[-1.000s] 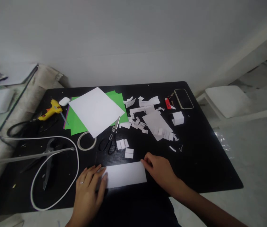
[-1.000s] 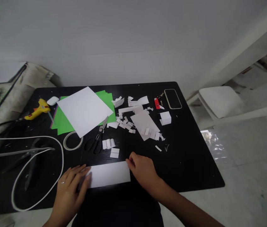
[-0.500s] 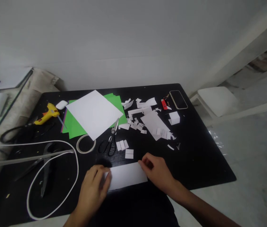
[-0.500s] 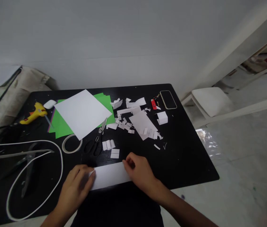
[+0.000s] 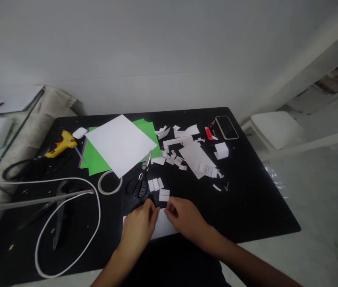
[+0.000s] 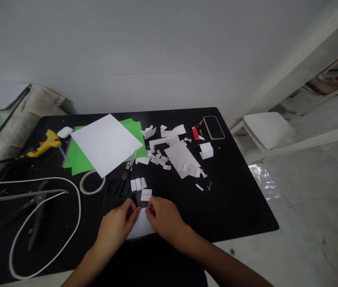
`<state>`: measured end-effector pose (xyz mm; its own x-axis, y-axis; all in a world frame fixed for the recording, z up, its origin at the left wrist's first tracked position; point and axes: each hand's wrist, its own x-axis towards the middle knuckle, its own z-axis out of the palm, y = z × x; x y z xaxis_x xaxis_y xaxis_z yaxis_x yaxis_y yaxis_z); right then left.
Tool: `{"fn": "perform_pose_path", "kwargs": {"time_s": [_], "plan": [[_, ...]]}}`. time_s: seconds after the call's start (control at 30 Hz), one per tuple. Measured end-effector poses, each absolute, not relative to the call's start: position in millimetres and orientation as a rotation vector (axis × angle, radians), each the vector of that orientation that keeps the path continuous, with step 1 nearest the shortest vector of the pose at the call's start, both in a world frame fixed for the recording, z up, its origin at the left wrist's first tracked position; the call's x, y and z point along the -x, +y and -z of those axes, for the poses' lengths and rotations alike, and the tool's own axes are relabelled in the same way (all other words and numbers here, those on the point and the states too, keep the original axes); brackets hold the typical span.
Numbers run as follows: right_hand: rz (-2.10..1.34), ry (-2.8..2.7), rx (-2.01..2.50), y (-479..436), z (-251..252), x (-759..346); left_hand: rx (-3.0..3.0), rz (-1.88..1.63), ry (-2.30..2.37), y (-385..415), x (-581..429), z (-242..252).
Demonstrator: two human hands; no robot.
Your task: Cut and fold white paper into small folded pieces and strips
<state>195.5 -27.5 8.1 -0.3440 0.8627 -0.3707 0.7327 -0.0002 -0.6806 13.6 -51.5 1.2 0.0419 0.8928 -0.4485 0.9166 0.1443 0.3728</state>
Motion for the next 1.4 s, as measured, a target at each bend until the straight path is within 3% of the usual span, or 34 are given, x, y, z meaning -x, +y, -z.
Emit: {"fn": "perform_pose_path", "kwargs": {"time_s": [0.97, 1.23, 1.4], "plan": [[-1.345, -2.025, 1.727, -24.1, -4.6, -197.3, -1.548, 0.314, 2.001, -66.0, 98.8, -9.0], [-1.291, -2.045, 1.722, -26.5, -6.2, -195.7, -1.585, 0.051, 1.981, -70.7, 110.7, -1.3], [-1.246, -2.002, 1.402, -36.6, 6.3, -200.4, -1.716, -0.246, 1.684, -74.9, 96.8, 2.4]]}}
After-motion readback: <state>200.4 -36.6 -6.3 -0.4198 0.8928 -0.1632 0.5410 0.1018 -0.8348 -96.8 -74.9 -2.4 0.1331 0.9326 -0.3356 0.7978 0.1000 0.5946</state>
